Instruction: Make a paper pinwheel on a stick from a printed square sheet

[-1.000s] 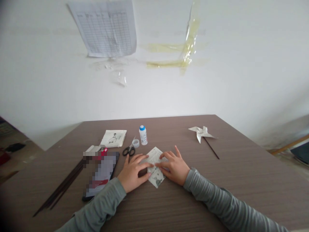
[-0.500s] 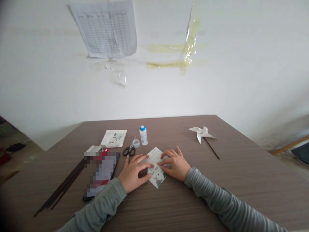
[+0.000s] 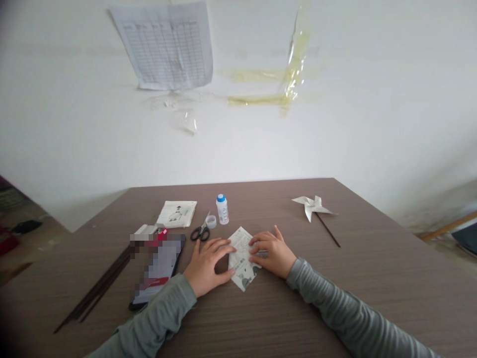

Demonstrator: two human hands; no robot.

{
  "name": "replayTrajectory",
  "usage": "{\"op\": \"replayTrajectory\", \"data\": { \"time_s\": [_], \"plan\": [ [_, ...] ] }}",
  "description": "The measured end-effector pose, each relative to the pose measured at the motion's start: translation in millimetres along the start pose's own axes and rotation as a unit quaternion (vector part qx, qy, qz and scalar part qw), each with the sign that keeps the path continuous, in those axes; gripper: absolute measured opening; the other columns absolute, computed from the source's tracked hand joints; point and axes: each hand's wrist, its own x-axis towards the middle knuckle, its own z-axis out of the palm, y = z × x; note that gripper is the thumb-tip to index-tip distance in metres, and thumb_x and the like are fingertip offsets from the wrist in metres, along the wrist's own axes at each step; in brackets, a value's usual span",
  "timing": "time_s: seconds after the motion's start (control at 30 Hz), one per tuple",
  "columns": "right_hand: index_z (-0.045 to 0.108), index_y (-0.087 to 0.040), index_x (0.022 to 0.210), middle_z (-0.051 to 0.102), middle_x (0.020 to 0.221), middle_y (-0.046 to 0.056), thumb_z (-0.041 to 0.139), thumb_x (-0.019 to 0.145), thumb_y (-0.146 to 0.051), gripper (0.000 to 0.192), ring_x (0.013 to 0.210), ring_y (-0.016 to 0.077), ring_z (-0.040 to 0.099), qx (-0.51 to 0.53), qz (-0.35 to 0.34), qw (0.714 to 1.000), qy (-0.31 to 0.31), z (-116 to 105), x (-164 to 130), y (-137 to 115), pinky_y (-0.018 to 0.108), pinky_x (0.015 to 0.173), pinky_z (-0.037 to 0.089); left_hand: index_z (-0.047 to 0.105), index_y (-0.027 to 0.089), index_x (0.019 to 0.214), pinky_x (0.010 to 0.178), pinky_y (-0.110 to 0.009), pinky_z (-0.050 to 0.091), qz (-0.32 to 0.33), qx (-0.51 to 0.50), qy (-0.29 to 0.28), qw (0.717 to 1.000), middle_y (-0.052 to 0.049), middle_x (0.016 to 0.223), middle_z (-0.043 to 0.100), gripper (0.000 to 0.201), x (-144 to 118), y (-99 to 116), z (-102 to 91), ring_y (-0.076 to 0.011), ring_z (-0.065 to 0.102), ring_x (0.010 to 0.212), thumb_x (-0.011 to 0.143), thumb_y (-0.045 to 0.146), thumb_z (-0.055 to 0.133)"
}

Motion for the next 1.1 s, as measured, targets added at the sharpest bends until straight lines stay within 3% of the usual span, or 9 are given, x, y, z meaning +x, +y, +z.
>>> {"op": "replayTrajectory", "data": {
  "time_s": [0.13, 0.3, 0.4, 0.5, 0.6, 0.83, 1.0, 1.1],
  "plan": [
    [0.098, -0.039, 0.112, 0.099, 0.138, 0.009, 0.102, 0.105, -0.042, 0.009, 0.145, 0.0518, 0.091, 0.023, 0.007, 1.0, 0.012, 1.6, 1.4, 5.0, 0.106, 0.15, 0.029, 0.094, 0.038, 0.157, 0.155, -0.102, 0.023, 0.003, 0.003, -0.001, 1.0, -0.015, 0.186, 0.081, 0.055, 0.0, -1.3, 0.2, -0.0557, 0.064, 0.182, 0.103, 0.047, 0.104],
    [0.1, -0.036, 0.135, 0.1, 0.144, 0.014, 0.097, 0.111, -0.042, 0.025, 0.142, 0.0476, 0.094, 0.009, -0.023, 0.998, 0.051, 5.8, 4.5, 13.3, 0.095, 0.147, 0.049, 0.095, 0.037, 0.155, 0.154, -0.103, 0.021, 0.01, 0.005, 0.014, 1.0, -0.018, 0.184, 0.082, 0.054, -0.1, -7.8, 2.9, -0.0572, 0.065, 0.181, 0.103, 0.046, 0.103],
    [0.1, -0.04, 0.14, 0.099, 0.15, 0.013, 0.097, 0.111, -0.038, 0.029, 0.149, 0.0479, 0.091, -0.024, -0.035, 0.998, 0.054, 5.9, 4.5, 15.7, 0.089, 0.147, 0.053, 0.095, 0.036, 0.156, 0.155, -0.1, 0.026, 0.009, 0.007, 0.033, 0.999, -0.018, 0.182, 0.083, 0.055, -0.5, -13.8, 3.9, -0.057, 0.067, 0.18, 0.102, 0.043, 0.103],
    [0.101, -0.042, 0.141, 0.098, 0.153, 0.012, 0.097, 0.111, -0.038, 0.03, 0.154, 0.0491, 0.088, -0.045, -0.031, 0.998, 0.034, 5.2, 3.4, 18.0, 0.091, 0.144, 0.055, 0.092, 0.034, 0.162, 0.156, -0.095, 0.031, 0.002, 0.014, 0.061, 0.998, -0.018, 0.184, 0.082, 0.062, -1.5, -17.3, 2.6, -0.0554, 0.068, 0.179, 0.102, 0.043, 0.102],
    [0.101, -0.042, 0.141, 0.098, 0.154, 0.011, 0.097, 0.113, -0.041, 0.029, 0.153, 0.048, 0.088, -0.042, -0.035, 0.998, 0.025, 5.4, 3.7, 21.2, 0.089, 0.142, 0.059, 0.09, 0.031, 0.163, 0.155, -0.099, 0.029, -0.017, 0.026, 0.055, 0.998, -0.02, 0.188, 0.078, 0.063, -2.5, -17.2, 1.0, -0.0574, 0.064, 0.182, 0.104, 0.047, 0.1],
    [0.102, -0.038, 0.13, 0.1, 0.144, 0.011, 0.091, 0.117, -0.049, 0.021, 0.14, 0.0429, 0.094, 0.009, -0.067, 0.996, 0.06, -4.6, 15.0, 21.2, 0.07, 0.13, 0.074, 0.091, 0.033, 0.159, 0.155, -0.096, 0.033, -0.021, 0.034, 0.083, 0.996, -0.018, 0.185, 0.081, 0.06, -1.6, -20.1, 7.3, -0.0571, 0.067, 0.179, 0.102, 0.048, 0.1],
    [0.104, -0.037, 0.133, 0.098, 0.148, 0.014, 0.083, 0.121, -0.048, 0.026, 0.14, 0.0418, 0.092, 0.016, -0.063, 0.993, 0.095, -21.9, 33.1, 18.0, 0.056, 0.129, 0.076, 0.091, 0.032, 0.163, 0.155, -0.099, 0.031, -0.017, 0.026, 0.057, 0.998, -0.021, 0.188, 0.078, 0.066, -2.0, -23.8, 4.7, -0.0592, 0.064, 0.181, 0.103, 0.058, 0.1],
    [0.102, -0.034, 0.136, 0.096, 0.153, 0.014, 0.084, 0.12, -0.039, 0.025, 0.145, 0.0398, 0.091, 0.002, -0.082, 0.992, 0.097, -29.7, 54.5, 19.1, 0.058, 0.132, 0.074, 0.089, 0.033, 0.166, 0.156, -0.098, 0.028, -0.022, 0.038, 0.051, 0.998, -0.02, 0.191, 0.075, 0.072, -1.5, -27.0, 6.8, -0.0595, 0.062, 0.184, 0.102, 0.062, 0.102]
  ]
}}
